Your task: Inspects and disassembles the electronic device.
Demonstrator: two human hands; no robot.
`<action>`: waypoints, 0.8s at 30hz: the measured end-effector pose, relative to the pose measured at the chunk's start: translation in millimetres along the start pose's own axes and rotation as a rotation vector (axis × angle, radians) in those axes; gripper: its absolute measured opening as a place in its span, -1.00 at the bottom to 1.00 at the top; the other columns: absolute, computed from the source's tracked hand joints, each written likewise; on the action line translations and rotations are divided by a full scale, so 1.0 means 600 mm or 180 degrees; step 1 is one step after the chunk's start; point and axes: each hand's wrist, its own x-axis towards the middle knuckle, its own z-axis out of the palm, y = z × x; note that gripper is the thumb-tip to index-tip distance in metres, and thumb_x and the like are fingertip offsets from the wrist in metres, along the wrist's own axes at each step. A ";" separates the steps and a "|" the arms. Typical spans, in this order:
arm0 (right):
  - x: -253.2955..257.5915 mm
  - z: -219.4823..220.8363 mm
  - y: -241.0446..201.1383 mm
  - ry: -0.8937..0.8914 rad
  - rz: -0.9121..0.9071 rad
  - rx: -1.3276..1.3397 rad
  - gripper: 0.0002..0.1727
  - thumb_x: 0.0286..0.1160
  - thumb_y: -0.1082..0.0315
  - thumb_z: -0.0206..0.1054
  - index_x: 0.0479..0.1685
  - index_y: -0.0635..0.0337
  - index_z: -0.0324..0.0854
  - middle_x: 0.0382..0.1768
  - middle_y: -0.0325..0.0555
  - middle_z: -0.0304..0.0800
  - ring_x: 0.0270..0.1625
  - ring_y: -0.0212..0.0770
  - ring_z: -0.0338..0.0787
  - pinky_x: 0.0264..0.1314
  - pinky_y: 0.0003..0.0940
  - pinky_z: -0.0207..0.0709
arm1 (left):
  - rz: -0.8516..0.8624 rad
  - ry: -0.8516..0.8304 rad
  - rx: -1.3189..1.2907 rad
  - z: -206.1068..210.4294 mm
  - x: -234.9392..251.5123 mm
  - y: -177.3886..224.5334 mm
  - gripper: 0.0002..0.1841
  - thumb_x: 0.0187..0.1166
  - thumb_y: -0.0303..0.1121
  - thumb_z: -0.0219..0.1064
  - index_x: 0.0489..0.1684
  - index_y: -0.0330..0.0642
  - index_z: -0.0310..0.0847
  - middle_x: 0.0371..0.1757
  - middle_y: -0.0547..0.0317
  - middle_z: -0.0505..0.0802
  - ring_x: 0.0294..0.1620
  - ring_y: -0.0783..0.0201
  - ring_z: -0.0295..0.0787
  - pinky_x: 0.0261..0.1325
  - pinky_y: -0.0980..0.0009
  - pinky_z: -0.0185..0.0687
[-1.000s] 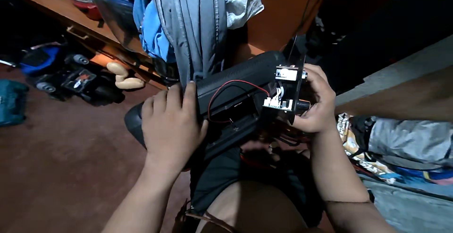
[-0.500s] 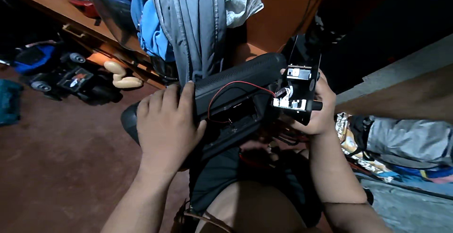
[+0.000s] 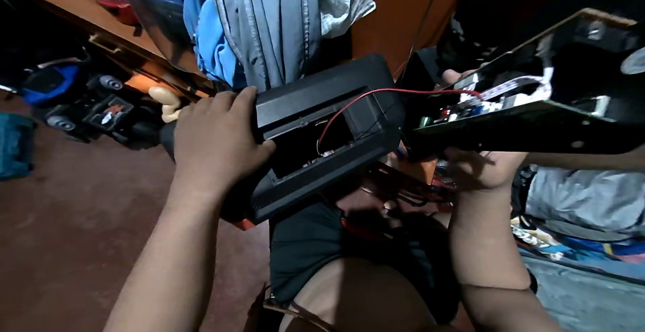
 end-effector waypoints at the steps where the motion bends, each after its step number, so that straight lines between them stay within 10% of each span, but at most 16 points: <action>1: 0.005 -0.001 -0.007 -0.0100 0.0016 0.0236 -0.53 0.22 0.20 0.66 0.19 -0.20 0.70 0.08 -0.61 0.86 0.18 -0.60 0.80 0.25 -0.52 0.74 | -0.0002 0.0009 0.0012 0.000 0.001 -0.001 -0.09 0.18 -0.05 0.58 0.69 -0.09 0.37 0.45 -0.35 0.66 0.43 -0.46 0.57 0.40 -0.49 0.33; 3: 0.013 -0.013 -0.007 -0.0245 -0.0175 0.0295 -0.48 0.33 0.17 0.63 0.31 -0.06 0.65 0.28 -0.44 0.80 0.40 -0.42 0.73 0.48 -0.35 0.65 | -0.0005 0.0024 0.0014 0.001 0.002 -0.001 -0.09 0.19 -0.03 0.56 0.70 -0.09 0.37 0.45 -0.36 0.66 0.44 -0.45 0.58 0.41 -0.48 0.33; 6: 0.007 -0.033 0.004 0.0224 -0.0405 -0.0421 -0.60 0.24 0.08 0.65 0.08 -0.30 0.69 -0.01 -0.76 0.83 0.10 -0.71 0.78 0.18 -0.61 0.72 | 0.0002 0.0005 0.0010 0.001 0.002 -0.002 -0.09 0.20 -0.05 0.57 0.70 -0.11 0.36 0.46 -0.37 0.65 0.44 -0.47 0.57 0.42 -0.49 0.31; 10: 0.010 -0.054 0.023 0.0330 -0.0652 -0.0247 -0.40 0.21 0.10 0.71 0.28 -0.23 0.55 0.09 -0.67 0.82 0.15 -0.57 0.81 0.26 -0.45 0.75 | 0.0006 -0.0110 -0.0079 -0.003 0.012 -0.013 -0.08 0.21 -0.03 0.58 0.70 -0.13 0.37 0.47 -0.39 0.64 0.45 -0.50 0.54 0.40 -0.53 0.31; 17: 0.010 -0.045 0.027 0.0521 -0.0534 -0.0287 -0.15 0.11 0.03 0.77 0.41 -0.15 0.32 0.18 -0.63 0.76 0.24 -0.54 0.78 0.33 -0.44 0.74 | 0.0096 -0.0074 -0.0426 -0.004 0.032 -0.040 -0.16 0.40 0.23 0.14 0.66 -0.14 0.45 0.51 -0.36 0.63 0.52 -0.48 0.51 0.38 -0.58 0.29; 22: 0.012 -0.018 0.049 0.0327 -0.0347 0.0011 -0.18 0.11 0.04 0.75 0.38 -0.13 0.35 0.10 -0.67 0.74 0.14 -0.59 0.78 0.24 -0.49 0.75 | 0.1275 0.0994 -0.0850 -0.003 0.024 -0.002 -0.61 0.56 -0.23 0.19 0.05 -0.43 0.70 0.18 -0.45 0.75 0.30 -0.43 0.63 0.36 -0.31 0.44; 24: 0.024 0.000 0.061 0.0254 -0.0413 0.0009 -0.17 0.08 -0.01 0.76 0.37 -0.03 0.39 0.09 -0.64 0.76 0.11 -0.60 0.78 0.20 -0.50 0.75 | 0.1817 0.0593 -0.0774 0.006 0.028 0.023 -0.77 0.53 -0.42 0.23 -0.11 -0.39 0.74 -0.01 -0.32 0.83 0.11 -0.32 0.78 0.17 -0.26 0.65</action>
